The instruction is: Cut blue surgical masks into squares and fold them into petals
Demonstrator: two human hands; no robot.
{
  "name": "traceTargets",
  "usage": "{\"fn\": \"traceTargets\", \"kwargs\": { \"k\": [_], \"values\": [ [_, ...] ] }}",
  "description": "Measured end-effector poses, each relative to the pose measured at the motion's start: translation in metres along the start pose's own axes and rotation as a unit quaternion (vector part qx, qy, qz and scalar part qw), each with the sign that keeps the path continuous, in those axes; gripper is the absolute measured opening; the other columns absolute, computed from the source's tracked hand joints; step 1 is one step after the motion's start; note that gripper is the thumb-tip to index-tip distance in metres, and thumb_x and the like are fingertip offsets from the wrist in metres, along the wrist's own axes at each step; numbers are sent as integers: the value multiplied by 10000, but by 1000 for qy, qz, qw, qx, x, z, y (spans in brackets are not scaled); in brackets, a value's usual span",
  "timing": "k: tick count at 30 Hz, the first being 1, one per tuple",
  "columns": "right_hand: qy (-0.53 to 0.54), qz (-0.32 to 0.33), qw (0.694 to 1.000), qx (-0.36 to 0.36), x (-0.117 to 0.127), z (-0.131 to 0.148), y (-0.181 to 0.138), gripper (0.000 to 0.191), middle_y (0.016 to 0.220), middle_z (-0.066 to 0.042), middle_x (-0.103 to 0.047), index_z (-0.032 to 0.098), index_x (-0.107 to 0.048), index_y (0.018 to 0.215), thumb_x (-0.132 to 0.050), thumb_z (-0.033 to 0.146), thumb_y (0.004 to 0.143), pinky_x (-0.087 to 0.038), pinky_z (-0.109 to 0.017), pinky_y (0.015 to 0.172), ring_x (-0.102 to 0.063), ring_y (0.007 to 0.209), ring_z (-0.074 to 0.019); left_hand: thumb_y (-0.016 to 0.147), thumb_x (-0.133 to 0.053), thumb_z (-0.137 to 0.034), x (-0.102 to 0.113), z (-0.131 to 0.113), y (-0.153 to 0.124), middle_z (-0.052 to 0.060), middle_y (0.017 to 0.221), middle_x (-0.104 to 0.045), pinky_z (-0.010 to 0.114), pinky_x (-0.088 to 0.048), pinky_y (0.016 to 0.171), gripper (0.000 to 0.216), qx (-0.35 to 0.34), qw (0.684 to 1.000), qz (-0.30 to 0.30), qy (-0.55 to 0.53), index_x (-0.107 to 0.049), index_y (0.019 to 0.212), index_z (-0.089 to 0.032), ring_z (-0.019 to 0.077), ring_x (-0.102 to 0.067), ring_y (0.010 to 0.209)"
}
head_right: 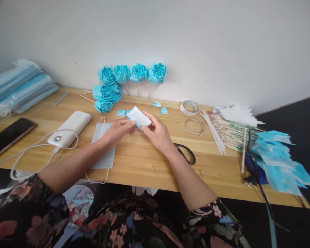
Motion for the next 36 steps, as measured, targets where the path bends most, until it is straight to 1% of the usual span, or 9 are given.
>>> {"fn": "traceTargets", "kwargs": {
  "k": [5,7,10,12,15,20,28,32,36],
  "values": [
    [-42,-9,999,11,4,4,-1,535,943,-39,-746,262,-564,1401,-645,292,873,-597,-380,754,-683,794,-198,743,-765,-479,3,3,1,33,671,-640,282,-418,630,354,9,999,-14,-36,-682,632,-153,125,-539,639],
    [-73,-34,995,53,11,12,-1,510,1070,-57,-736,277,-551,1404,-608,257,897,-599,-392,807,-689,941,-218,739,-774,-459,4,4,2,40,689,-643,280,-421,625,335,19,997,-15,-76,-687,651,-147,131,-550,661],
    [-163,-53,972,164,16,29,-3,495,1334,-68,-643,307,-562,1358,-569,154,887,-554,-465,972,-593,1239,-260,736,-785,-425,4,3,2,45,681,-638,281,-420,618,313,33,991,-17,-125,-681,661,-140,131,-555,657],
    [-234,-49,944,226,14,38,-6,486,1408,-58,-591,323,-576,1310,-566,109,874,-474,-540,1075,-533,1321,-284,730,-796,-406,3,3,1,43,678,-641,281,-419,617,294,42,987,-10,-153,-681,676,-140,129,-562,651],
    [-292,-30,917,270,7,44,-8,459,1444,-50,-551,340,-590,1254,-574,85,873,-390,-595,1137,-499,1353,-310,720,-810,-387,-1,3,-1,42,692,-654,278,-414,616,274,65,981,8,-182,-690,707,-141,125,-571,641],
    [-294,-1,913,282,0,43,-7,340,1405,-44,-572,347,-653,1143,-587,118,900,-393,-594,1121,-501,1337,-308,724,-809,-382,-5,5,-3,39,690,-656,289,-409,626,262,90,977,24,-191,-698,727,-145,123,-564,627],
    [-269,-12,919,289,5,40,-5,149,1311,-28,-655,332,-760,924,-648,235,920,-414,-571,1080,-551,1255,-289,688,-830,-450,-4,7,-3,36,668,-651,291,-404,629,337,75,985,21,-152,-696,676,-141,120,-546,618],
    [-258,-24,917,304,6,42,-5,120,1282,-29,-672,337,-773,903,-665,292,929,-440,-547,1057,-573,1222,-270,705,-819,-445,-1,5,-3,31,656,-644,286,-406,632,340,67,989,5,-130,-681,670,-136,117,-542,619],
    [-251,-18,925,283,6,40,-3,118,1266,-28,-682,335,-777,884,-670,305,925,-430,-556,1068,-571,1223,-278,707,-809,-458,-1,4,-4,30,658,-640,280,-407,636,346,62,991,0,-117,-684,664,-139,122,-543,642]
  ]
}}
Point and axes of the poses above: each hand's wrist, its own y-axis towards the middle knuckle, its own x-axis out of the back of the hand, z = x × y, the point moved 7 cm from there along y, towards the middle knuckle
